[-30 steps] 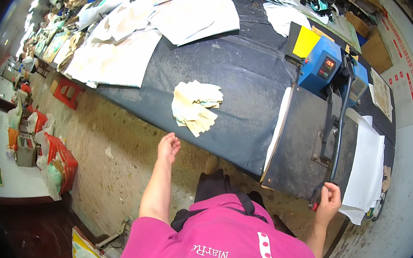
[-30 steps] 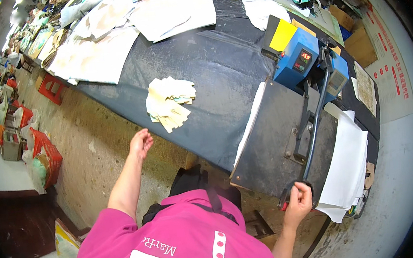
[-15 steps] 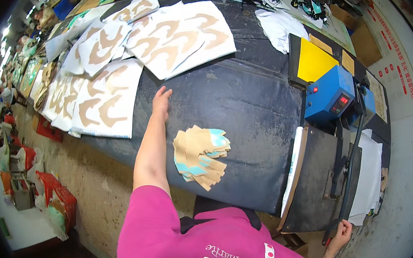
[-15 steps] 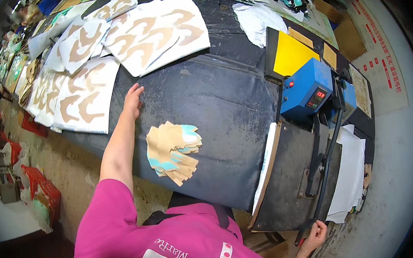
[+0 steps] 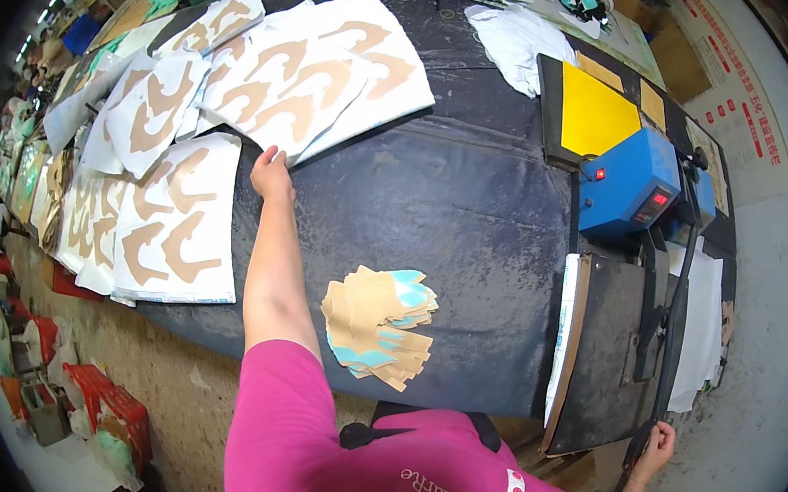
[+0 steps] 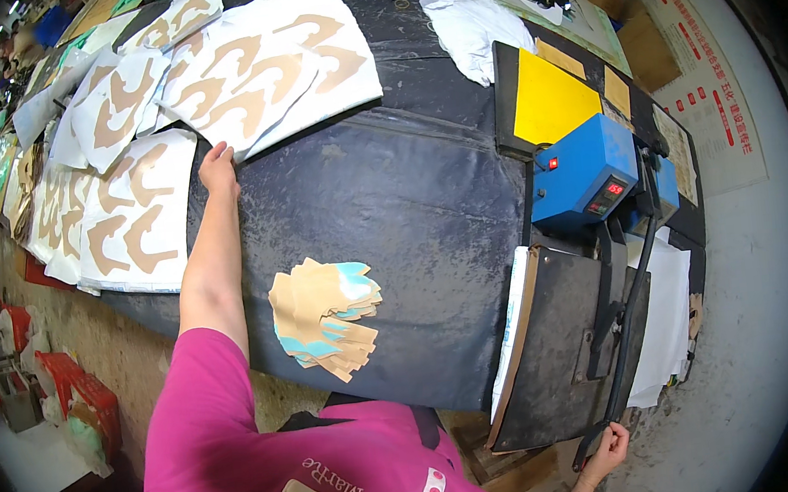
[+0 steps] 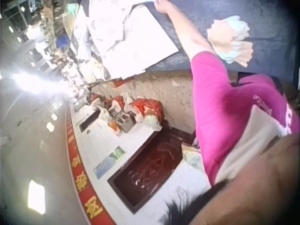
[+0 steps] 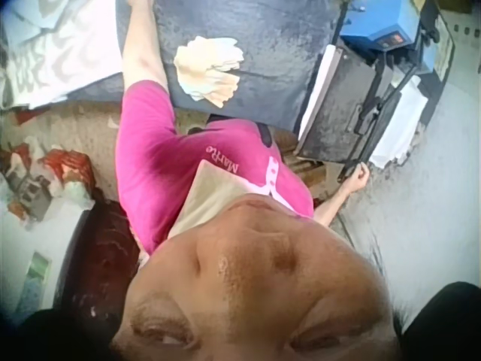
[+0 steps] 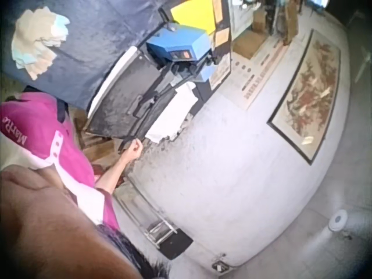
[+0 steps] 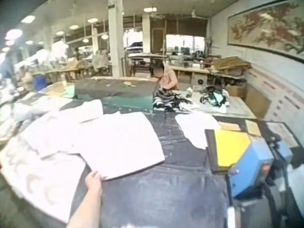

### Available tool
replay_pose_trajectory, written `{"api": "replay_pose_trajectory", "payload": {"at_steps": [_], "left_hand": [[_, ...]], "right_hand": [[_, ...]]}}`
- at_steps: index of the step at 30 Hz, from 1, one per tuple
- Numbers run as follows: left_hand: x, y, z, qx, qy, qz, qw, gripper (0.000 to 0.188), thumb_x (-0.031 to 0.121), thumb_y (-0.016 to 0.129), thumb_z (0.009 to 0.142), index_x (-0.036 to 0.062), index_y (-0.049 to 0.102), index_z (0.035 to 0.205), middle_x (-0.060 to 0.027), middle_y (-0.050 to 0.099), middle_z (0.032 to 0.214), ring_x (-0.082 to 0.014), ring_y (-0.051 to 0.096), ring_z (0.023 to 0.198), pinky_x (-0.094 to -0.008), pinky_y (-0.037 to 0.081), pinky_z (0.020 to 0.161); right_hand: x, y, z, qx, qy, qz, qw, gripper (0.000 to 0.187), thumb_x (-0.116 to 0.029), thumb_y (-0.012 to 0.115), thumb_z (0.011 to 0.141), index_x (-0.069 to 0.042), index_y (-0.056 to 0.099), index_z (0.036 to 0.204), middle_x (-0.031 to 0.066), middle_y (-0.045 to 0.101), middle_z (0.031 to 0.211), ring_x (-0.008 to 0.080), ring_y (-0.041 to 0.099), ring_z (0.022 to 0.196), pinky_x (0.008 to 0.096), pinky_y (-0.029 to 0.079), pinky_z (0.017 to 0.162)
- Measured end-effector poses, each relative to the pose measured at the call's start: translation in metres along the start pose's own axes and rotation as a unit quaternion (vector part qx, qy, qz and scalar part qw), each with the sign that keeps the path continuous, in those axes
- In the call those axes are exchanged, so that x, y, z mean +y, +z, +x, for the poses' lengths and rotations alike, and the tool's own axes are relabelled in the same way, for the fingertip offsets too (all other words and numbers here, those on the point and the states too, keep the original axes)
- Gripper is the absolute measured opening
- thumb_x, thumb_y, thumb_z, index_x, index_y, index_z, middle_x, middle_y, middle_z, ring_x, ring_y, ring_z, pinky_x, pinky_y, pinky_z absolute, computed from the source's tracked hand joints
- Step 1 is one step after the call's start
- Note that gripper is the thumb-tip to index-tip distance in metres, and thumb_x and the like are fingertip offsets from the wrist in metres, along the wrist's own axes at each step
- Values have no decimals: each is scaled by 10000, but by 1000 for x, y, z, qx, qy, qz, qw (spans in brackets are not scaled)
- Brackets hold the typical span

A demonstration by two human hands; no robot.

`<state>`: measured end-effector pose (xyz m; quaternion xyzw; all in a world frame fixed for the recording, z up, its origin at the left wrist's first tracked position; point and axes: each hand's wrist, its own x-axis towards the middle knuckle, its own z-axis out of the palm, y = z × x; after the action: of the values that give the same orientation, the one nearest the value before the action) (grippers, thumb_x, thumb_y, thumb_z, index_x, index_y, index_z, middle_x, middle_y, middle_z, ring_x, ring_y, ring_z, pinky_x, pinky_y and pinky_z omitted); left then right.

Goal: The person aligns shoe upper cutouts on paper sheets, places the sheets onto a heat press machine, and closes and opens the press lever to heat-press the materials before removing them.

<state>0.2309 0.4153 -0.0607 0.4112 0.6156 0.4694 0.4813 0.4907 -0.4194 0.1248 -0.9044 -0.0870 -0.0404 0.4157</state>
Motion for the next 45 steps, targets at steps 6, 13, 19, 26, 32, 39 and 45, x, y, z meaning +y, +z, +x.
{"api": "replay_pose_trajectory", "payload": {"at_steps": [6, 13, 19, 26, 32, 39, 45], "left_hand": [[58, 5, -64, -41, -26, -192, 980, 389, -52, 596, 797, 56, 574, 1170, -42, 599, 932, -126, 579, 784, -261, 501, 673], [68, -95, -183, -199, -12, -157, 967, 663, -62, 425, 737, 89, 430, 1382, -37, 548, 1051, -95, 440, 733, -242, 407, 674], [31, -156, -228, -156, -133, -166, 965, 789, 4, 479, 767, 140, 207, 1495, -90, 575, 1064, -181, 579, 807, -339, 492, 750], [-19, -168, -175, -161, -328, -55, 929, 566, 350, 692, 860, 15, 488, 1269, -135, 598, 1108, -284, 641, 891, -438, 565, 764], [-40, -149, -145, -130, -222, 163, 952, 560, 86, 702, 829, -80, 454, 1304, -201, 648, 1122, -309, 661, 997, -430, 574, 808], [18, -136, -129, -194, -251, 38, 948, 365, 79, 604, 879, -43, 553, 1219, -166, 685, 1051, -272, 695, 851, -386, 589, 696], [52, -165, -214, -236, -154, -63, 957, 339, 10, 558, 911, -5, 527, 1248, -149, 635, 1164, -240, 658, 993, -370, 585, 831]], "right_hand": [[-2, 2, 1, 10, 17, -12, 1000, 74, -45, 599, 928, 2, 603, 985, -48, 506, 831, 38, 409, 686, 188, 357, 623], [-1, 0, -1, 17, 15, -54, 998, 96, -70, 591, 944, 2, 609, 1005, -32, 509, 843, 66, 426, 723, 212, 376, 651], [-12, 4, -2, 20, -2, -46, 999, 112, -85, 599, 947, -1, 612, 1019, -38, 499, 823, 62, 415, 716, 208, 363, 638], [-20, 9, -5, 9, 0, -4, 1000, 126, -94, 600, 954, -2, 609, 1039, -36, 519, 795, 51, 459, 708, 195, 396, 645], [-12, 5, -5, 8, 0, 24, 1000, 129, -84, 597, 953, 0, 614, 1050, -27, 563, 817, 57, 499, 728, 204, 428, 676], [0, 3, -2, 19, -19, 47, 999, 129, -79, 596, 953, 6, 628, 1045, -30, 575, 818, 45, 490, 716, 196, 413, 665], [6, 5, -6, 53, -59, 64, 995, 141, -68, 618, 940, 3, 642, 1059, -47, 558, 809, 30, 456, 697, 185, 388, 641]]}}
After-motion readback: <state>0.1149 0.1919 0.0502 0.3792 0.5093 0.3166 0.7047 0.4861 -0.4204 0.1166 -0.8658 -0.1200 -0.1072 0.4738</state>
